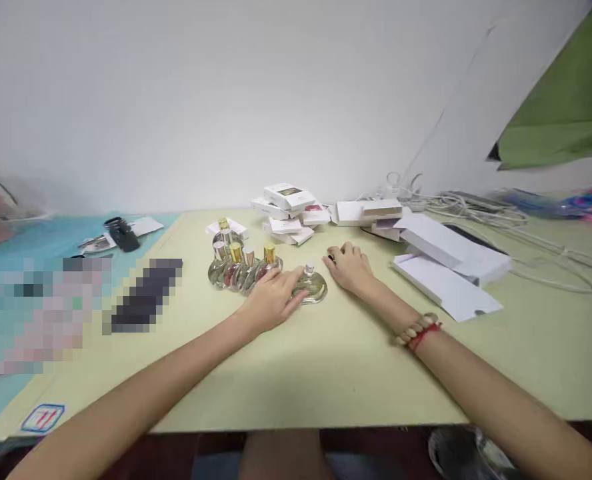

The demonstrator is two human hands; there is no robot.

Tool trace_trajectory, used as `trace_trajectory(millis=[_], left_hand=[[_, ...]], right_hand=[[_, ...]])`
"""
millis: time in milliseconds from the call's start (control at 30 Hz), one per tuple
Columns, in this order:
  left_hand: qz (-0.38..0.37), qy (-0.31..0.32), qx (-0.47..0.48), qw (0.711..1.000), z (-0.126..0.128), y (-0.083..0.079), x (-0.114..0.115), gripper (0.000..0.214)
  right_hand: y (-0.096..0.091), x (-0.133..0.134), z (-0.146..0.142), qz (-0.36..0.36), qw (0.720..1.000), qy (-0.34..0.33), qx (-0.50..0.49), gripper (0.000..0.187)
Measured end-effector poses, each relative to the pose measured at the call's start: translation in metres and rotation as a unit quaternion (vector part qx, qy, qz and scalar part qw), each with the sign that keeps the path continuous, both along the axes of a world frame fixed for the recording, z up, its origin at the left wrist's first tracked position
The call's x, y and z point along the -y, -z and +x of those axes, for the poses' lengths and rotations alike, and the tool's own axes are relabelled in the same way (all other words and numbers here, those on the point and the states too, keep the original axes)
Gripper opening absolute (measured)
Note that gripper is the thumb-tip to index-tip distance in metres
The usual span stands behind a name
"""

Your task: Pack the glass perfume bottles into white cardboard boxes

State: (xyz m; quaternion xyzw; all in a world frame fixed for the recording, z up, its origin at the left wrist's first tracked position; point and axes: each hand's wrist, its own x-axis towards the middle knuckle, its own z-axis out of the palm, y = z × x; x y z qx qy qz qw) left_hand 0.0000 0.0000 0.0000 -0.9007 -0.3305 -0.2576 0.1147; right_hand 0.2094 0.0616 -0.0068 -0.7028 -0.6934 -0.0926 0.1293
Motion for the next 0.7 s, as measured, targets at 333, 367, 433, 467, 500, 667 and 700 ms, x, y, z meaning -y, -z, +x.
trace_trajectory(millis=[333,367,433,467,500,667,700], left_hand=[[-0.006,0.006,0.004,1.0,0.001,0.001,-0.002,0.042],[-0.006,0.005,0.004,1.0,0.001,0.001,-0.002,0.042],[-0.006,0.004,0.003,1.0,0.001,0.001,-0.001,0.042],[-0.005,0.003,0.002,1.0,0.001,0.001,-0.001,0.042],[-0.005,0.003,0.002,1.0,0.001,0.0,-0.001,0.042],[-0.001,0.007,0.006,1.0,0.001,-0.001,-0.001,0.042],[-0.001,0.006,0.007,1.0,0.001,-0.001,-0.001,0.042]], right_hand=[[-0.016,0.0,-0.001,0.041,0.926,-0.175,-0.332,0.04],[-0.02,0.003,-0.004,0.051,0.91,-0.185,-0.368,0.042],[-0.028,0.009,-0.011,0.039,0.871,-0.209,-0.444,0.047],[-0.033,0.013,-0.014,0.017,0.847,-0.226,-0.48,0.049],[-0.039,0.017,-0.017,-0.008,0.824,-0.247,-0.511,0.051],[-0.059,0.036,-0.026,0.048,0.77,-0.307,-0.557,0.031],[-0.06,0.038,-0.027,0.068,0.769,-0.311,-0.554,0.029]])
